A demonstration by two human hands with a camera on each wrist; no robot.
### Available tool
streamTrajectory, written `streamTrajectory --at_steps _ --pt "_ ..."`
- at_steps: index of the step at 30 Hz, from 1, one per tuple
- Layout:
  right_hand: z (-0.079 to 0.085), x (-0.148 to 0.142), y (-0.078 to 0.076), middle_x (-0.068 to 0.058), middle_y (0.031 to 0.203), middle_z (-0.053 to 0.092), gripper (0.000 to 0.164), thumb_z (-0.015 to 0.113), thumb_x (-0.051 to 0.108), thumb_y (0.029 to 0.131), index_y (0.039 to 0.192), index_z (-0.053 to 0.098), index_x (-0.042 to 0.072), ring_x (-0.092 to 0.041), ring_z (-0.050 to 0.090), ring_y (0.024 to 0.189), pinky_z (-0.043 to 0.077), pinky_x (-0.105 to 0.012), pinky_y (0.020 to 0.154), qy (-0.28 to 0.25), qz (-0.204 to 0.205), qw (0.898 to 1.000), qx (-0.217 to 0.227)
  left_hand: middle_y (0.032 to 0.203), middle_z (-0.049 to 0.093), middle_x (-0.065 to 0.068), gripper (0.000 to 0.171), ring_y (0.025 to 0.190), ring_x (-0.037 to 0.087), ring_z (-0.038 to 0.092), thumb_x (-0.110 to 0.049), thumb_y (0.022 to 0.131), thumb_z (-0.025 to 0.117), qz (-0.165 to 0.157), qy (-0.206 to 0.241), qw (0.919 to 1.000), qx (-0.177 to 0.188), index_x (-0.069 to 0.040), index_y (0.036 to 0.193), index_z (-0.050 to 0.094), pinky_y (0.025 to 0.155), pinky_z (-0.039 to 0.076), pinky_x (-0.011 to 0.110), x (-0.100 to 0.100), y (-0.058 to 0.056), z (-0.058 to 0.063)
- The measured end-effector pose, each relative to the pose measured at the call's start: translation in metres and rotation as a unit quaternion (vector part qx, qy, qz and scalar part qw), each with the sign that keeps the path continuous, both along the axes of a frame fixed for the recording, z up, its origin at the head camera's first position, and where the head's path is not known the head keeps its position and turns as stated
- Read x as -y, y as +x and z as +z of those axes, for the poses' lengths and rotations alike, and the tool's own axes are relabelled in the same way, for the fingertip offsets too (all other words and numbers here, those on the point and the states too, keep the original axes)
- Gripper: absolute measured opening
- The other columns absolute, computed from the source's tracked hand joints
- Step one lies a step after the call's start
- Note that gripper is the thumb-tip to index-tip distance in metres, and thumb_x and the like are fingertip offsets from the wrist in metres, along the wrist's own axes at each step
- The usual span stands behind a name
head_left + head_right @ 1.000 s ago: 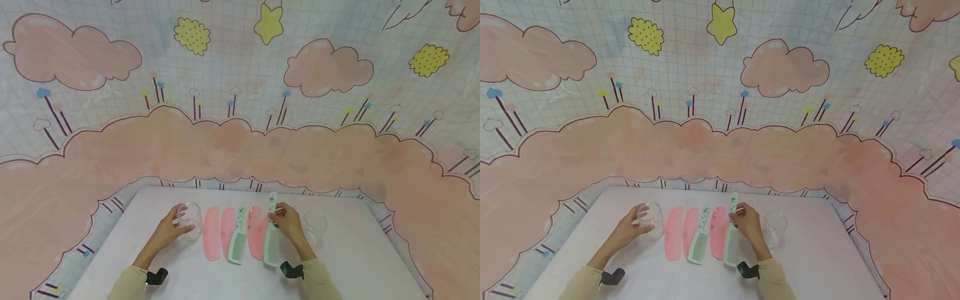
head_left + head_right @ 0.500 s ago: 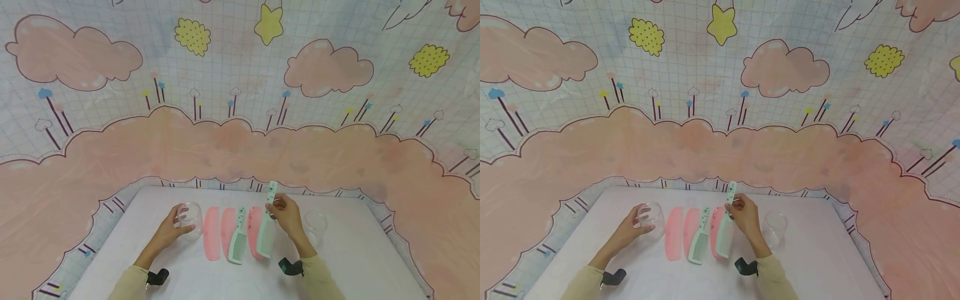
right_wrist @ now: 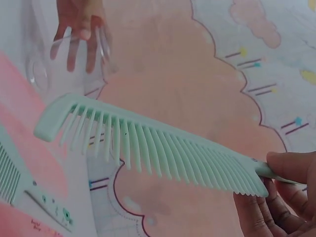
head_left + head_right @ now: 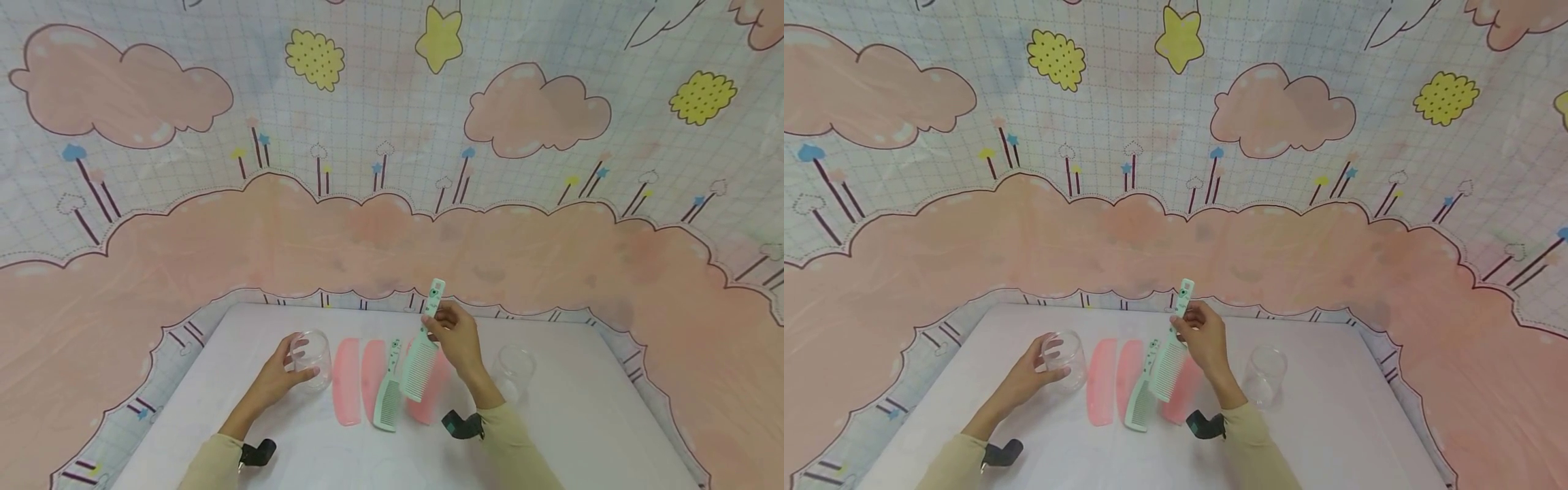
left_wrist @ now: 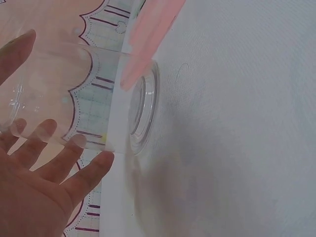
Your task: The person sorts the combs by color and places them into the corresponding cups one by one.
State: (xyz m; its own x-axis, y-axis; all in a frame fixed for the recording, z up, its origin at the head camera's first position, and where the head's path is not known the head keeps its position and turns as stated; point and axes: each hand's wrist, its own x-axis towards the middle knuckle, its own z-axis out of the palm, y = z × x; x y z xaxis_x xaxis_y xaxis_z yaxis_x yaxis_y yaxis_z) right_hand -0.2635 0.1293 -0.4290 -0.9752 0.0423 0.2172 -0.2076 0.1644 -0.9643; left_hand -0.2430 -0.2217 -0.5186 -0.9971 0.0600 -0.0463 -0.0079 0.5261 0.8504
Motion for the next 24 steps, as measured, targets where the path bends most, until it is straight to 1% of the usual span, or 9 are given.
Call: streamTrajectory --at_steps 3,10,19,21,24 --pt "0.002 0.008 -0.002 -0.010 0.091 0.066 0.028 0.073 0.009 0.087 0.112 0.063 0.002 -0.010 0.066 0.076 0.060 -0.026 0.067 -0.004 0.007 1.000 -0.012 0.155 0.037 0.019 0.094 0.142 0.049 0.032 -0.040 0.082 0.078 0.001 0.002 1.0000 0.002 -0.017 0.153 0.021 0.105 0.042 0.060 0.000 0.000 -0.001" --pt "0.006 0.025 -0.003 -0.012 0.093 0.067 0.026 0.073 0.010 0.087 0.111 0.063 0.003 -0.012 0.066 0.078 0.060 -0.026 0.067 -0.021 0.018 0.999 -0.030 0.155 0.037 0.019 0.091 0.142 0.048 0.032 -0.034 0.084 0.077 0.001 0.005 1.0000 0.002 -0.016 0.153 0.021 0.107 0.041 0.058 -0.001 -0.002 -0.001" --pt "0.008 0.051 -0.004 -0.014 0.095 0.066 0.026 0.072 0.009 0.088 0.110 0.062 0.001 -0.011 0.065 0.080 0.060 -0.026 0.067 -0.050 0.026 0.997 -0.043 0.154 0.038 0.019 0.094 0.142 0.048 0.032 -0.037 0.081 0.079 0.005 0.003 1.0000 0.003 -0.017 0.152 0.021 0.107 0.041 0.058 -0.002 -0.002 -0.002" --pt "0.008 0.056 -0.004 -0.015 0.096 0.066 0.027 0.073 0.009 0.087 0.111 0.062 0.001 -0.010 0.064 0.080 0.060 -0.025 0.067 -0.054 0.027 0.997 -0.044 0.154 0.038 0.020 0.094 0.142 0.048 0.032 -0.038 0.081 0.079 0.003 0.002 1.0000 0.001 -0.016 0.153 0.021 0.106 0.042 0.058 -0.001 -0.001 -0.001" --pt "0.008 0.065 -0.004 -0.017 0.098 0.065 0.028 0.072 0.007 0.087 0.112 0.061 -0.001 -0.008 0.063 0.079 0.060 -0.026 0.066 -0.061 0.030 0.997 -0.048 0.154 0.038 0.020 0.092 0.142 0.048 0.032 -0.036 0.083 0.078 0.000 0.003 1.0000 -0.002 -0.016 0.153 0.020 0.106 0.042 0.058 -0.001 0.000 0.000"
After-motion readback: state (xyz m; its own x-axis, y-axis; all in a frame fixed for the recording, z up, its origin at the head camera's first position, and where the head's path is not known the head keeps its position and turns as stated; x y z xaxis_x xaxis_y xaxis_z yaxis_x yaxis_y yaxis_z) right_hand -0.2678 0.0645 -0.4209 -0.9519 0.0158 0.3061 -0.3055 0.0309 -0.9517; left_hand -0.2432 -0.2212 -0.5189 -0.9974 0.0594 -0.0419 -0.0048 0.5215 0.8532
